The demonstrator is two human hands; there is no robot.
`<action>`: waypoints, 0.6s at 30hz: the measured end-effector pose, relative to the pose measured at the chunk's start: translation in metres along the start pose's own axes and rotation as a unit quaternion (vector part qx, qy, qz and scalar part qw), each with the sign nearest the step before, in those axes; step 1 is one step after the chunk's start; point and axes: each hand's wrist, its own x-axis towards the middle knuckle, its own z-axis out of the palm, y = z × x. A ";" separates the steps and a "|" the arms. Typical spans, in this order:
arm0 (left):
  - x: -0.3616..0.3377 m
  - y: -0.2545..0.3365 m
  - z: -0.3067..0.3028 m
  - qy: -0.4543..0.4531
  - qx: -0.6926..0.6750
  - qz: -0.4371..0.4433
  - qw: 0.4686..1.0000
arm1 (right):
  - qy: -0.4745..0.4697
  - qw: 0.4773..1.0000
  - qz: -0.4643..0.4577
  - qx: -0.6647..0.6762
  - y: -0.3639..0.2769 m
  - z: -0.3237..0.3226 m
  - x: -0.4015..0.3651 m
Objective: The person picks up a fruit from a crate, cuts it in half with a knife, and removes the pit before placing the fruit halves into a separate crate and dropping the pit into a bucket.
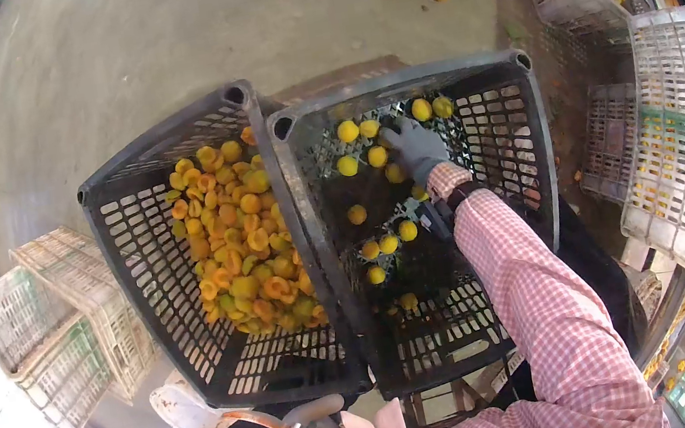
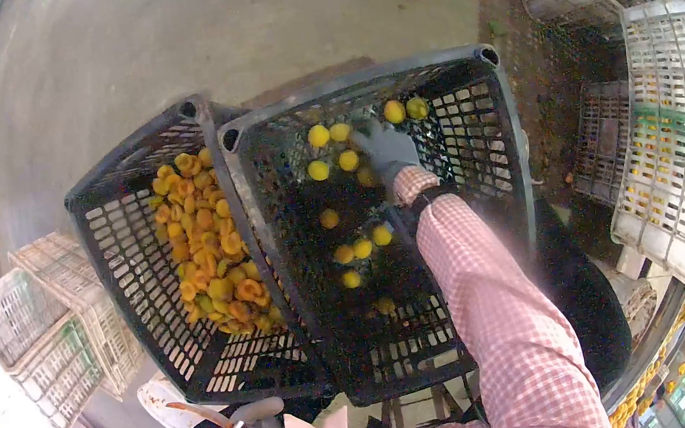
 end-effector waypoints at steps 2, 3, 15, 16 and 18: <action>0.002 0.002 0.003 0.006 0.022 -0.008 1.000 | -0.048 0.999 0.012 0.010 0.003 -0.011 0.013; 0.001 0.001 0.002 0.013 0.028 0.002 1.000 | -0.096 0.995 0.025 0.021 0.006 -0.012 0.017; -0.003 0.004 0.002 -0.005 0.018 -0.008 1.000 | -0.018 0.974 0.072 0.216 0.006 0.018 -0.049; -0.005 0.006 0.003 -0.003 0.017 -0.027 0.999 | -0.015 0.974 0.072 0.215 0.002 0.013 -0.053; -0.004 0.005 0.011 -0.011 0.020 0.044 0.999 | -0.101 0.602 0.213 0.763 -0.007 -0.019 -0.067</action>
